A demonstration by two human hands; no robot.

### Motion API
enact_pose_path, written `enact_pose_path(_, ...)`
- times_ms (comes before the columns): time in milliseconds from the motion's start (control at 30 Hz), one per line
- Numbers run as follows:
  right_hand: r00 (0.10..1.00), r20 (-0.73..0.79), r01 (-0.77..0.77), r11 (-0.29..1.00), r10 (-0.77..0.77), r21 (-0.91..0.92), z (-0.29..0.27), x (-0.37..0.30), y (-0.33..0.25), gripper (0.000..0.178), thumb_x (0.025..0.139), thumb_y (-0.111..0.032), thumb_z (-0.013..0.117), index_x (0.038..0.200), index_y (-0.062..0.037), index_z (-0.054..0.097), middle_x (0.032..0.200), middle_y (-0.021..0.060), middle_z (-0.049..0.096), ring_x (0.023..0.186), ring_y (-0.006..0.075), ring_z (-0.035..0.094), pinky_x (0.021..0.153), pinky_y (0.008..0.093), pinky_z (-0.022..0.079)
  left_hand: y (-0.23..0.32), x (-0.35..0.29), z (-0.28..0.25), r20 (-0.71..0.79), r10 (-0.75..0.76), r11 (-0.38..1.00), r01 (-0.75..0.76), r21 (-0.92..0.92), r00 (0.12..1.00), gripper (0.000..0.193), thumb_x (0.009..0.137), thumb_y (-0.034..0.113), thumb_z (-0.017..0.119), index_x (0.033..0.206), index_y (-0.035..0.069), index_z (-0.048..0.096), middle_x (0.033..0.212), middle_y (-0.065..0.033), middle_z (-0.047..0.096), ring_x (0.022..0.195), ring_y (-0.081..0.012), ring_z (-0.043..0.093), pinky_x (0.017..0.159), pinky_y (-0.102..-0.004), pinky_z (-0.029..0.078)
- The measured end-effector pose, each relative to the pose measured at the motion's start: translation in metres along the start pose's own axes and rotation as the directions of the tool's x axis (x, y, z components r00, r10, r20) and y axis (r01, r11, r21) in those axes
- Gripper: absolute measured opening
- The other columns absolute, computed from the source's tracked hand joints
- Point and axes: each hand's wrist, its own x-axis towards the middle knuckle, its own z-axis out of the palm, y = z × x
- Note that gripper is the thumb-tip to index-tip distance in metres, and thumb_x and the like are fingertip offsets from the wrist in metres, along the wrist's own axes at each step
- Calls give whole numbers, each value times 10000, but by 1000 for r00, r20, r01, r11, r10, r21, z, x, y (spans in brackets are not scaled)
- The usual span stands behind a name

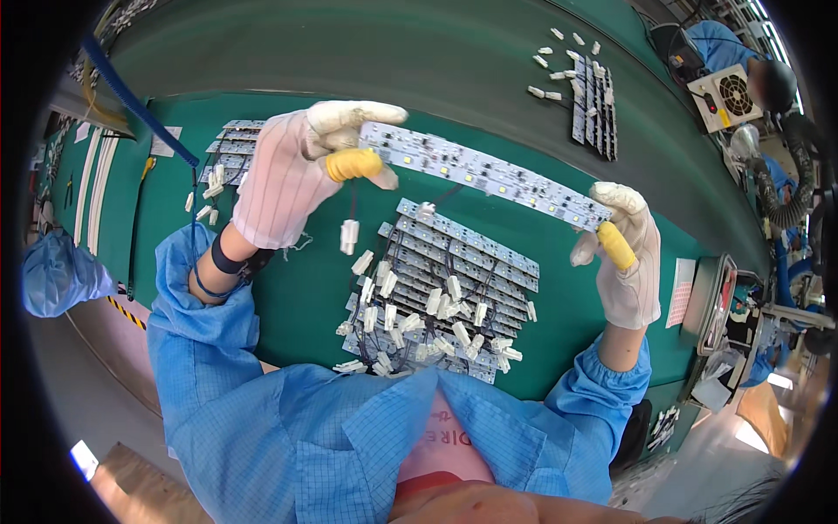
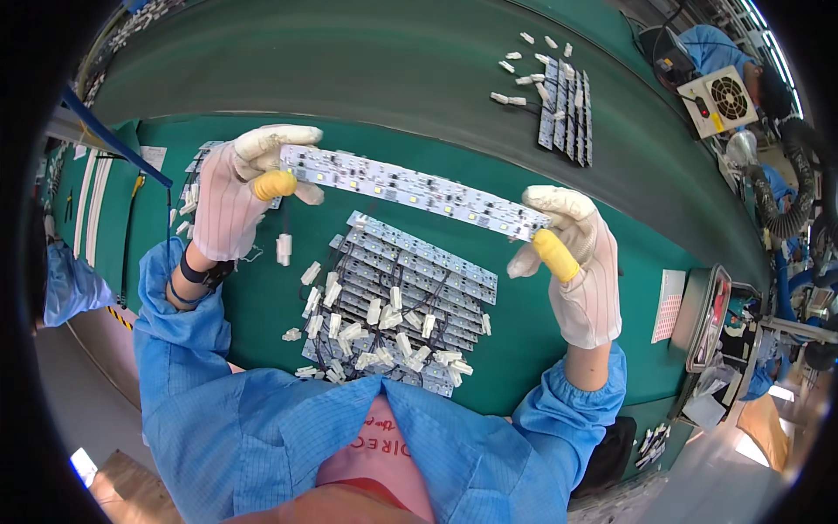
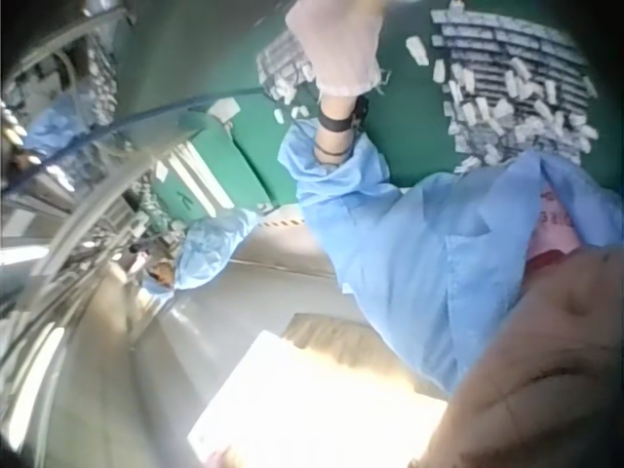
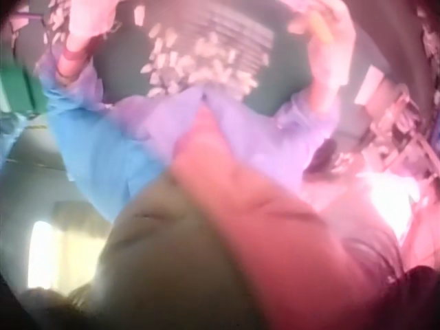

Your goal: Manual assembly of electronic components by snapping them off a component strip.

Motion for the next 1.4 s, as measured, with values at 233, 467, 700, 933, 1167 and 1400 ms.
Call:
enact_pose_path(233, 996, 76, -59, 998, 56, 33, 11, -3, -14, 757, 827, -539, 667, 1249, 62, 487, 810, 107, 650, 700, 154, 634, 750, 277, 475, -5, 11, 0, -32, -103, 988, 105, 110, 994, 303, 905, 101, 570, 1196, 29, 610, 783, -70, 730, 793, -85, 646, 786, -240, 471)
enact_pose_path(467, 995, 64, -87, 990, 81, 108, 6, 4, -10, 521, 896, -298, 655, 1251, 47, 494, 944, 130, 651, 677, 156, 639, 634, 245, 500, -9, 13, 1, 31, -58, 994, 61, -96, 998, 475, 910, 209, 627, 1313, -18, 519, 863, -101, 718, 874, -134, 650, 948, -269, 422)
enact_pose_path(700, 999, 25, 38, 995, -41, 88, -3, 13, 22, 481, 960, -394, 555, 1199, 24, 542, 809, 83, 640, 656, 150, 608, 646, 256, 487, -22, 10, -10, 188, 278, 960, -278, -31, 942, 604, 934, 556, 508, 1144, -3, 597, 749, -89, 691, 767, -191, 675, 925, -407, 487)
enact_pose_path(933, 996, 12, -92, 996, 92, -21, -3, 7, 11, 590, 924, -592, 503, 998, -8, 551, 653, 74, 597, 511, 146, 582, 506, 247, 465, -16, -1, -8, 85, 90, 936, -113, 334, 992, 372, 828, -22, 473, 1153, 61, 634, 962, -106, 707, 782, -271, 619, 796, -349, 458)
enact_pose_path(1167, 967, 214, 174, 972, -138, -160, -4, 2, 5, 500, 946, -501, 532, 1011, -6, 556, 654, 80, 597, 515, 149, 588, 506, 250, 462, -37, 9, -3, -12, -2, 921, 6, 389, 1000, 284, 817, 50, 582, 1098, 43, 627, 904, -108, 649, 814, -301, 594, 819, -375, 458)
enact_pose_path(1400, 981, 165, 41, 942, -101, 332, -4, 4, 22, 439, 946, -420, 571, 1027, 12, 566, 675, 92, 604, 485, 160, 558, 478, 273, 469, -5, 10, 7, 26, -50, 987, 45, 154, 998, 289, 975, 143, 469, 1224, 68, 595, 1066, -68, 674, 1015, -254, 575, 924, -322, 432)
